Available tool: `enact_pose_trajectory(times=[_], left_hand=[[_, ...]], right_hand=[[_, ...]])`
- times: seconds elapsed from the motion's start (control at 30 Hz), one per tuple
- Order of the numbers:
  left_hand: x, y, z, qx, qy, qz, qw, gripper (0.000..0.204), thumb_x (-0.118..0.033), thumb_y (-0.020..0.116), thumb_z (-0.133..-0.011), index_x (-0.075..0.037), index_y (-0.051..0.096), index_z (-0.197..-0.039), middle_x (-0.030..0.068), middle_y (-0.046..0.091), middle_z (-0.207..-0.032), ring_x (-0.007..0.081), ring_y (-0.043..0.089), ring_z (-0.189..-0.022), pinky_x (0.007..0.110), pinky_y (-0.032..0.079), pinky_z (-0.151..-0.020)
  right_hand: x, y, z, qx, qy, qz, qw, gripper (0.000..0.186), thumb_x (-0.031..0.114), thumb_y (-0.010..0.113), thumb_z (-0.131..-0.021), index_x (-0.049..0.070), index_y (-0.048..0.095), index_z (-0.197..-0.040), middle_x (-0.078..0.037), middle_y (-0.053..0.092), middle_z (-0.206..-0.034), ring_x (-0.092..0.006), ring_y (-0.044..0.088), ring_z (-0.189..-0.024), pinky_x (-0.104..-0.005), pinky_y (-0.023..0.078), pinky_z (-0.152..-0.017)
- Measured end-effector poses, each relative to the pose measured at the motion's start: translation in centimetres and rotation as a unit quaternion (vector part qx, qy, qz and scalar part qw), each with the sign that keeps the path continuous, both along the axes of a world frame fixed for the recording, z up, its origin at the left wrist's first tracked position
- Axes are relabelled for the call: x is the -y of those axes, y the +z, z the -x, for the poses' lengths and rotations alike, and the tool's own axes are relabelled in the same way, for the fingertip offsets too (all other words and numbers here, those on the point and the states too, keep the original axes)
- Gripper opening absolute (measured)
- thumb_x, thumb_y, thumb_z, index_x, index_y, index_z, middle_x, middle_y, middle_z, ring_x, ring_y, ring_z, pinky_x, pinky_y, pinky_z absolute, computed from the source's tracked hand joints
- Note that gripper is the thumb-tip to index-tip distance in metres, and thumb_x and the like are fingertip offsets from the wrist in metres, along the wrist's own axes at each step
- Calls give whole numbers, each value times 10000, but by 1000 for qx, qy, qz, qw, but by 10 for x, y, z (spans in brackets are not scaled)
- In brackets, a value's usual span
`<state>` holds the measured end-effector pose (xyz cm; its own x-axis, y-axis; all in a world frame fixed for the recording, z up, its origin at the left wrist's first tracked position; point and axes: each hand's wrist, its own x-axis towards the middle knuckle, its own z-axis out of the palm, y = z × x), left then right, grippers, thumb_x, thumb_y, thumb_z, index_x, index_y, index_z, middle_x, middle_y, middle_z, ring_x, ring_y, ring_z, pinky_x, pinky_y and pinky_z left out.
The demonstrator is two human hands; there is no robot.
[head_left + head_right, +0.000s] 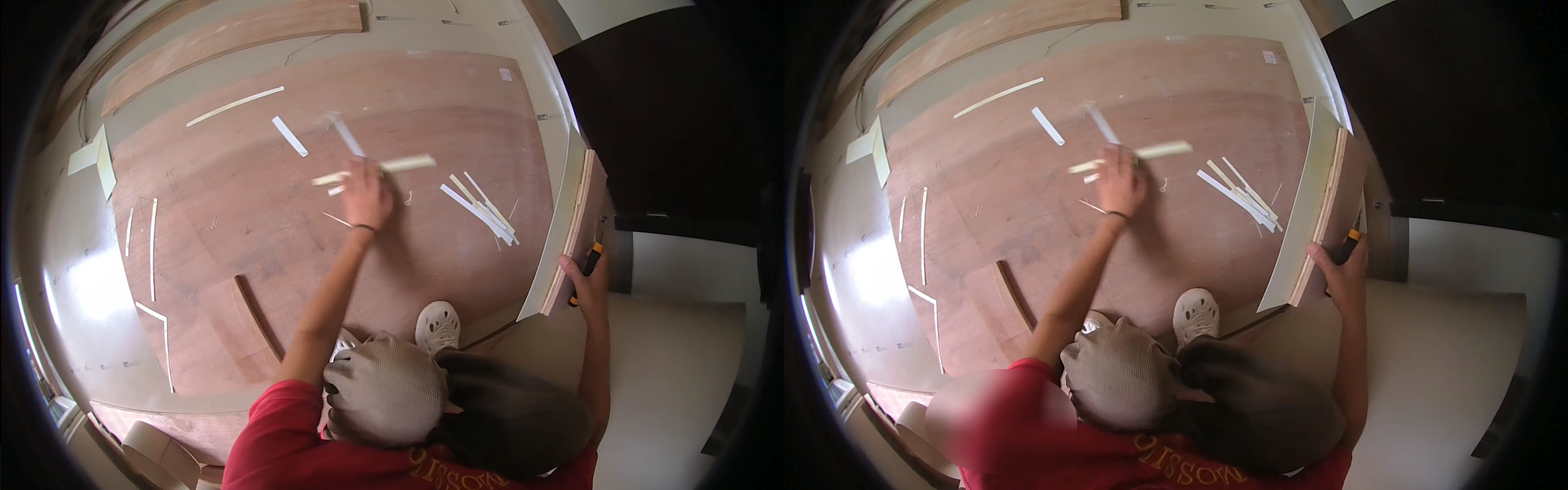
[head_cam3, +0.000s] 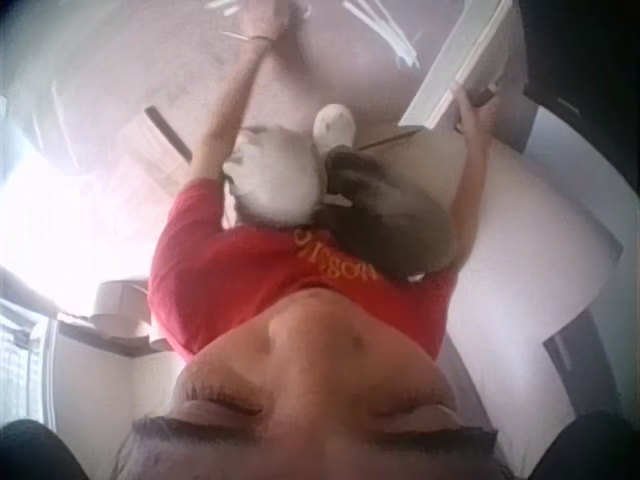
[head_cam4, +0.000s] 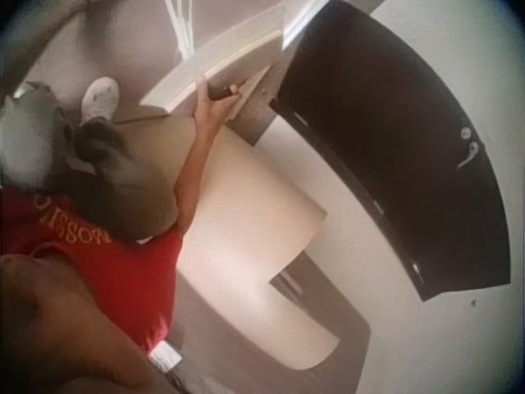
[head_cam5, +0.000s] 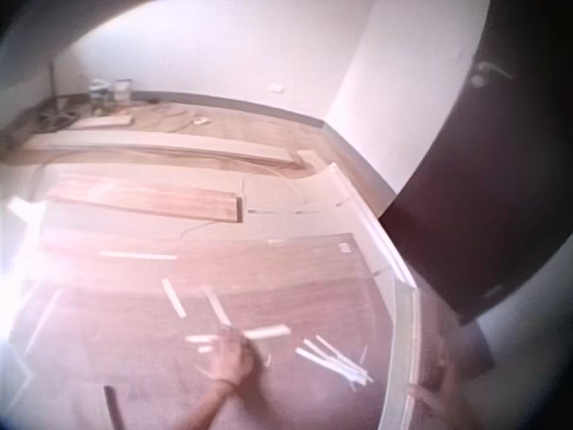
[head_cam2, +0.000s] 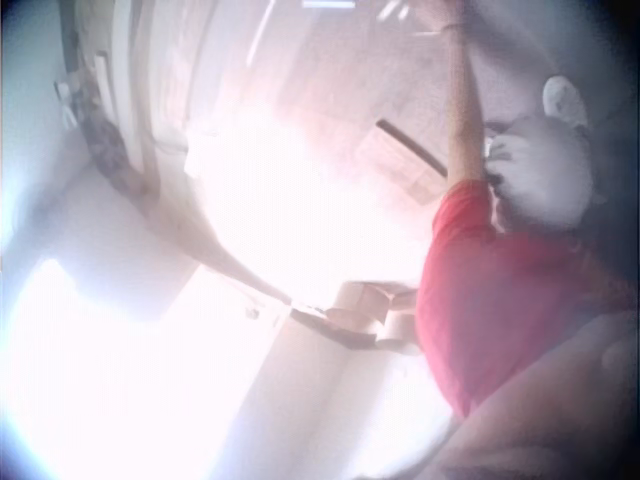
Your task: The person sits on the floor and uses a utility knife to cut a rectangular piece of material into smaller strips. They handle the material and knife with both hands, making multiple cuts along the edges.
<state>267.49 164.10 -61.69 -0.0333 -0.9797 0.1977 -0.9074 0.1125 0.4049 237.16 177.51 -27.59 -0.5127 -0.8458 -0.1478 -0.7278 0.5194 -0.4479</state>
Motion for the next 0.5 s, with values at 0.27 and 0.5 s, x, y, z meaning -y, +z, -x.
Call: enact_pose_trajectory(times=[0.27,0.5], left_hand=[[-44,72,86,-177,-207,-23,962,723,-290,640,-843,-76,341,-1465,240,269,-1524,439,251,-1418,541,265,-1136],[-117,26,-21,-41,131,-41,990,640,-220,608,-820,-13,427,-1398,247,333,-1498,438,244,-1428,582,203,-1142]], right_hand=[[-14,15,-10,-64,28,-9,998,956,421,820,-709,-23,331,-1401,-216,489,-1295,-325,509,-1197,-399,411,-1004],[-19,-8,-18,35,69,8,997,871,391,848,-685,-9,385,-1305,-176,495,-1182,-293,494,-1117,-395,381,-998]])
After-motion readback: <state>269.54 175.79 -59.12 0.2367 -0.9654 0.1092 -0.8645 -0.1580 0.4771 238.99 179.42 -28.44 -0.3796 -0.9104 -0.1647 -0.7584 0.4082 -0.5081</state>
